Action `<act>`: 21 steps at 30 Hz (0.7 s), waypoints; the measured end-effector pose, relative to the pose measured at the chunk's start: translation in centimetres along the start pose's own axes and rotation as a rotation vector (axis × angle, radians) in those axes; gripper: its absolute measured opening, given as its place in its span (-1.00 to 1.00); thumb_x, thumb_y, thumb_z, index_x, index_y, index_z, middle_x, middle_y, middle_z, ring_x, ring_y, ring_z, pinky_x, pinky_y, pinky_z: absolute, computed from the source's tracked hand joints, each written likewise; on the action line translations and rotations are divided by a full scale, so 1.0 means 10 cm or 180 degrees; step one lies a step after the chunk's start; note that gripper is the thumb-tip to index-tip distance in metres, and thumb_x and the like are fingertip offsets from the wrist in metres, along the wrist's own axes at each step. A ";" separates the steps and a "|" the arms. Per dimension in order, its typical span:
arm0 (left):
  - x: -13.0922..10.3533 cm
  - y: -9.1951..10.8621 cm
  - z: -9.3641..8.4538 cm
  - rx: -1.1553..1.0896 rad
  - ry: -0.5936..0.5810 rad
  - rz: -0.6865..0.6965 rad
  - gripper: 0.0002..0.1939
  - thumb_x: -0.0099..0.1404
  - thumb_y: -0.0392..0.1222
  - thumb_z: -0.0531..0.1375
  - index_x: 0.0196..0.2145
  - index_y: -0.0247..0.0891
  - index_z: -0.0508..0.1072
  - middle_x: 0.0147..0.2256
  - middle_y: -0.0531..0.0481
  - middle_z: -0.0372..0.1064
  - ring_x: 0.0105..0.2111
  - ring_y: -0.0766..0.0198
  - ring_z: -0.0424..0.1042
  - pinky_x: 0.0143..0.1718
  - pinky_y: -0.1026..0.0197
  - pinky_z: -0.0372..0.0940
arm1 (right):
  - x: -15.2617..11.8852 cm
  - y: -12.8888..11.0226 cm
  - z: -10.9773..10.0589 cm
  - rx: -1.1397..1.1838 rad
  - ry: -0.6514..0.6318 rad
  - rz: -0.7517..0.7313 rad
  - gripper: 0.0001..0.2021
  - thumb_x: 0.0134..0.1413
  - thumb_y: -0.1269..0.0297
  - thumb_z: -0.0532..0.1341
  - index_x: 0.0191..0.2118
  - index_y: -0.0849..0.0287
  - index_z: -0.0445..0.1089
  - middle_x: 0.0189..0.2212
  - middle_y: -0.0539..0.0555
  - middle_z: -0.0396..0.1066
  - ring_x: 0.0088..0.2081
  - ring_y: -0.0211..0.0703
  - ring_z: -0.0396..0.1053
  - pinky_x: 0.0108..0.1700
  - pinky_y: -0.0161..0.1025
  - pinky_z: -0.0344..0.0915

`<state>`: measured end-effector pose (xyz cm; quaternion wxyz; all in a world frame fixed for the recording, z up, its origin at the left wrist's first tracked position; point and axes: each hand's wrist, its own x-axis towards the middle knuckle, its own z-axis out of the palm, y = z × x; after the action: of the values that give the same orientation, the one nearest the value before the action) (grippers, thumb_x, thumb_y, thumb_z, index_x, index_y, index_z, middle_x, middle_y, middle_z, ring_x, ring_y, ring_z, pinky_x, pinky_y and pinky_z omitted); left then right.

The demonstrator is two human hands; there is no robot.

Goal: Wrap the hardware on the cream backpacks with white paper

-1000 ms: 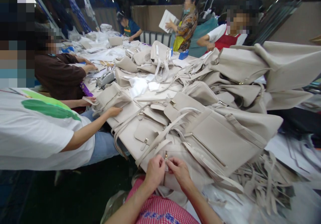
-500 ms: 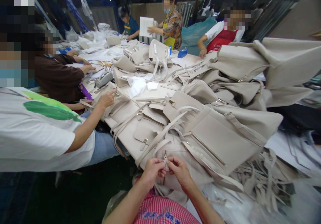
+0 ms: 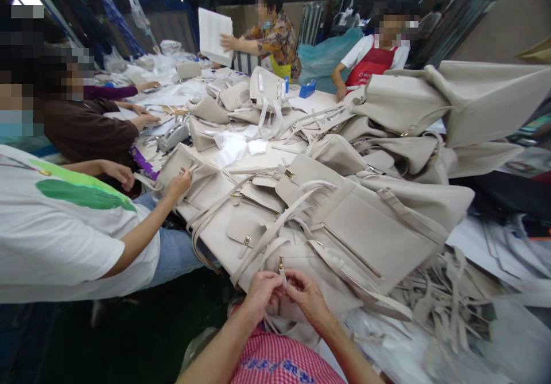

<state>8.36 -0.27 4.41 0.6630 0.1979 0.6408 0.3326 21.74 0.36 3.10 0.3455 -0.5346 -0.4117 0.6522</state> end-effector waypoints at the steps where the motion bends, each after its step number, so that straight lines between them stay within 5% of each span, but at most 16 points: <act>1: 0.00 0.00 0.01 0.0017 0.0037 0.0055 -0.81 -0.04 -0.11 0.30 -0.63 -0.28 0.45 -0.68 0.09 0.29 -0.65 0.39 0.22 -0.65 0.36 -0.08 | 0.00 0.01 0.00 -0.0002 0.0007 -0.0006 -0.68 -0.27 0.11 0.40 -0.32 0.17 0.57 -0.66 -0.09 0.32 -0.60 -0.29 0.19 -0.51 -0.32 0.12; 21: -0.12 0.02 -0.04 0.0005 -0.0065 0.0255 -0.71 -0.06 0.00 0.25 -0.53 -0.33 0.52 -0.59 0.02 0.36 -0.55 0.32 0.29 -0.57 0.32 0.02 | -0.06 -0.18 -0.04 0.0245 -0.0272 0.0511 -0.71 -0.21 0.04 0.38 -0.40 0.16 0.54 -0.51 -0.04 0.46 -0.53 -0.31 0.26 -0.44 -0.34 0.20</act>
<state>8.02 -1.03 5.35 0.6555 0.2272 0.6259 0.3564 22.29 0.72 4.97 0.2946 -0.5238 -0.3565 0.7153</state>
